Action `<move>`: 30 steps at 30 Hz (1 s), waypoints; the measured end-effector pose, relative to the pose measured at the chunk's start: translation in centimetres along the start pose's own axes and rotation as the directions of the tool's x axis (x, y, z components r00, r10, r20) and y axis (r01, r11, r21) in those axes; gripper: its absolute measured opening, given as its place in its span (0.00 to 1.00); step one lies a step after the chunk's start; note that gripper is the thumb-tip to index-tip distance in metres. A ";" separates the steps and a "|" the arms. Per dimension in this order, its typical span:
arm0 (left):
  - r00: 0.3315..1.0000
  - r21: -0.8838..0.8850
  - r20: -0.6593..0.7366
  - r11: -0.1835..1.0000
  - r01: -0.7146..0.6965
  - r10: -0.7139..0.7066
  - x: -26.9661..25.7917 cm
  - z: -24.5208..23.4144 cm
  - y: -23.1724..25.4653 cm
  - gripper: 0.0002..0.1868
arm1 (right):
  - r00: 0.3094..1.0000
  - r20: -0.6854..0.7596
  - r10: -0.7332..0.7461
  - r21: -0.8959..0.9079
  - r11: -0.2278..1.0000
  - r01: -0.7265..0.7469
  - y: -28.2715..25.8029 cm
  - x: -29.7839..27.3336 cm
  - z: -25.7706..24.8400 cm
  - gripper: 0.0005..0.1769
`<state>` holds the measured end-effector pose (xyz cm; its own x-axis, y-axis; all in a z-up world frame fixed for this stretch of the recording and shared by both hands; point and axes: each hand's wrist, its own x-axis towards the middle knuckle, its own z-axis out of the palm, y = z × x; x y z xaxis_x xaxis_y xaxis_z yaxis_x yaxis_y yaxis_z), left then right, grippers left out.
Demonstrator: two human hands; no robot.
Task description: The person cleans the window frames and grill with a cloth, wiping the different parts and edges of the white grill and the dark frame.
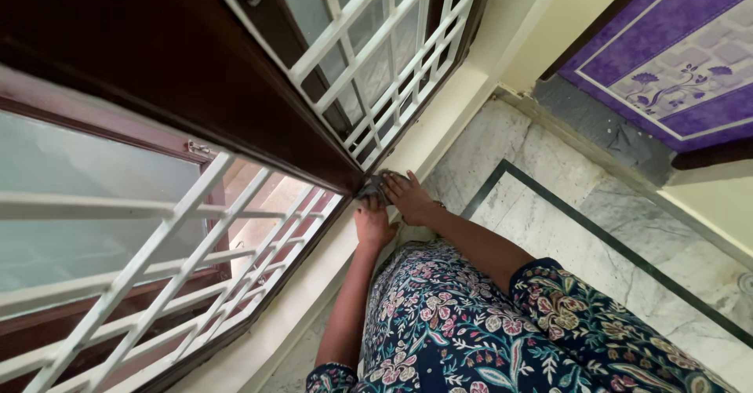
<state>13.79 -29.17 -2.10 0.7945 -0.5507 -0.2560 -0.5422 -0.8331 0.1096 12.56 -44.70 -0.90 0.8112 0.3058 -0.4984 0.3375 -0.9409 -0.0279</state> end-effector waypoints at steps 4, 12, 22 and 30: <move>0.993 0.099 0.028 0.988 -0.115 0.113 4.8 -0.3 3.3 0.55 | 0.991 0.102 0.091 0.105 0.989 -0.101 5.8 -0.4 -0.9 0.62; 0.968 0.165 0.152 0.960 -0.226 0.202 18.3 -2.8 10.3 0.41 | 0.934 -0.050 0.353 0.161 0.926 -0.341 18.7 3.0 0.0 0.51; 0.918 0.291 0.325 0.899 -0.327 0.228 34.0 -4.3 20.9 0.46 | 0.848 -0.092 0.522 0.241 0.838 -0.489 32.9 3.1 -2.8 0.45; 0.945 0.347 0.190 0.881 -0.320 0.268 31.3 -3.2 19.3 0.41 | 0.845 -0.110 0.523 0.202 0.844 -0.496 31.6 3.8 -2.2 0.44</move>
<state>29.07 -62.64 -4.93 0.5531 -0.7338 -0.3945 -0.8272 -0.5402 -0.1551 27.34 -72.97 -1.81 0.9146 -0.2178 -0.3408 -0.2143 -0.9756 0.0485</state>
